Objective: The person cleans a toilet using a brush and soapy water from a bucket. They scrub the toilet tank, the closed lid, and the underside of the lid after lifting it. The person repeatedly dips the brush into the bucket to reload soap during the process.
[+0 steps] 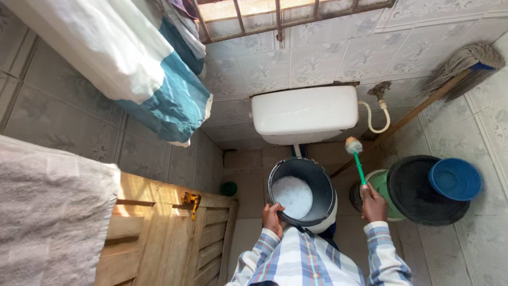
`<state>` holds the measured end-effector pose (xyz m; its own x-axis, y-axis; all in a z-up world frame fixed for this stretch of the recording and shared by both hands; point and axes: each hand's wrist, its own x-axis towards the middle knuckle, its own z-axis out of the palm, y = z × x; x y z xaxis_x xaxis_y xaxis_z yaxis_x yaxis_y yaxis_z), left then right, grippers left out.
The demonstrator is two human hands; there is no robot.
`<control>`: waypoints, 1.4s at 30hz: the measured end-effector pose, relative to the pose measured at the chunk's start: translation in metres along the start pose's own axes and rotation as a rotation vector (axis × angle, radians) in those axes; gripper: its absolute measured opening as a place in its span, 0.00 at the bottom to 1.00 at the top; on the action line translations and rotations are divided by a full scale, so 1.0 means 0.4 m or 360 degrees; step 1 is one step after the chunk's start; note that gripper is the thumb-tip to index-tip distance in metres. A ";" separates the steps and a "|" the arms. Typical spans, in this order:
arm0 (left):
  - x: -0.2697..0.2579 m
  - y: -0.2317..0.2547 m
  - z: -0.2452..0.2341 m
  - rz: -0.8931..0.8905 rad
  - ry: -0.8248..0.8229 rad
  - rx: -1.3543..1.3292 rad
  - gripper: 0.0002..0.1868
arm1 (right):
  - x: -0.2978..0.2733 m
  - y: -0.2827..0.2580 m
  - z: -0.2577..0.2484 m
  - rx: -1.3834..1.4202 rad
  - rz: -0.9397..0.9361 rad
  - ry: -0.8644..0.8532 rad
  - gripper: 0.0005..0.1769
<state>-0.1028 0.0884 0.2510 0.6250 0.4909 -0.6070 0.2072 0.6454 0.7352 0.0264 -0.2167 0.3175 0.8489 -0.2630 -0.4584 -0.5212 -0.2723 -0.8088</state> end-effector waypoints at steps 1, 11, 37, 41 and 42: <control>0.007 0.021 -0.007 0.0013 -0.0040 -0.0018 0.06 | -0.044 -0.028 -0.021 0.0082 -0.0016 -0.0022 0.26; 0.054 0.091 -0.079 0.0141 -0.0292 0.0084 0.04 | -0.393 -0.256 -0.048 -0.0392 -0.0255 -0.0486 0.24; -0.089 0.112 -0.177 0.0055 -0.0492 0.0144 0.03 | -0.454 -0.121 0.172 -0.1140 -0.0664 -0.0363 0.16; -0.123 0.055 -0.174 0.0051 -0.0431 0.0195 0.04 | -0.439 -0.101 0.146 -0.1282 -0.0716 -0.0596 0.16; -0.131 0.042 -0.175 0.0050 -0.0423 0.0187 0.04 | -0.433 -0.089 0.136 -0.1234 -0.0659 -0.0611 0.16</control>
<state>-0.1849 0.1145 0.2741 0.8044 0.3290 -0.4948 0.2609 0.5526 0.7916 -0.0971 -0.1111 0.4058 0.8780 0.2753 -0.3915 0.0306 -0.8486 -0.5282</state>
